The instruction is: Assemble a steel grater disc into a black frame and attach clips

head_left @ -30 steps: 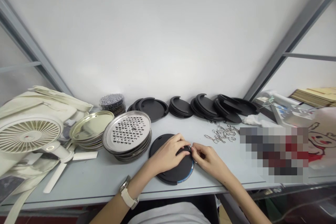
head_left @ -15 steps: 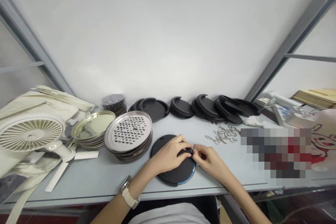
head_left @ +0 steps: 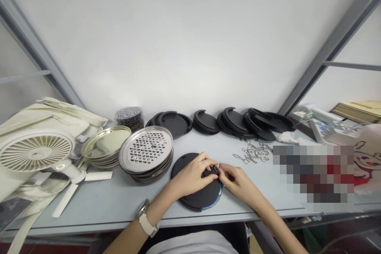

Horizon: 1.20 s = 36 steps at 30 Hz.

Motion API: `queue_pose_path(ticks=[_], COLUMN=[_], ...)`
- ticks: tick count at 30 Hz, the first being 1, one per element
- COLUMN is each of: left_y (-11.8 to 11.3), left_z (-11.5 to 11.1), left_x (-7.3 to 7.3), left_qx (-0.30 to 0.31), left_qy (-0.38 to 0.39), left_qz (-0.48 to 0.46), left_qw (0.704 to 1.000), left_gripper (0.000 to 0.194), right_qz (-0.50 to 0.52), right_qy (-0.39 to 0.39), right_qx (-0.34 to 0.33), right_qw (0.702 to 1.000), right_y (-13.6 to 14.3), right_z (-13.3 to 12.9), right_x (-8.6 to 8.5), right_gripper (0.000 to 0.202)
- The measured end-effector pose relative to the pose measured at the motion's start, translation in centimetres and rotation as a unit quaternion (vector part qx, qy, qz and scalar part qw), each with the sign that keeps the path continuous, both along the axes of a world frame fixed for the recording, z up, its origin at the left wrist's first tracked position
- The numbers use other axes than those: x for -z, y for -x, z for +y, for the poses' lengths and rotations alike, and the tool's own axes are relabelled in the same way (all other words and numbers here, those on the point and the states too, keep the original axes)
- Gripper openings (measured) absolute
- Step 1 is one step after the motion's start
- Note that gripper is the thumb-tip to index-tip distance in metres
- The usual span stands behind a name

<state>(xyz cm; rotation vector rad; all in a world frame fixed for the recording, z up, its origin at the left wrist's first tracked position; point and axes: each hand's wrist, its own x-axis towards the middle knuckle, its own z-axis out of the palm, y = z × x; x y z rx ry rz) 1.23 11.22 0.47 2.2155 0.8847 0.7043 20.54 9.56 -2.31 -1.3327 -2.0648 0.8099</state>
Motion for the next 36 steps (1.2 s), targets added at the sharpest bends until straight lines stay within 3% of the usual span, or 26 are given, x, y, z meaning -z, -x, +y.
queue_pose_path(ticks=[17, 36], left_y=[-0.02, -0.09], left_z=[-0.09, -0.21], left_x=[-0.22, -0.25], left_qx=[0.01, -0.005], left_qy=[-0.029, -0.001], left_qz=[-0.001, -0.003], left_qw=[1.0, 1.0], left_gripper=[0.022, 0.024], right_qz=[-0.007, 0.02], right_qy=[-0.009, -0.021], right_qx=[0.047, 0.012], right_qw=[0.999, 0.999], right_y=[0.01, 0.03], right_z=[-0.3, -0.19], right_x=[0.21, 0.13], right_gripper=[0.03, 0.026])
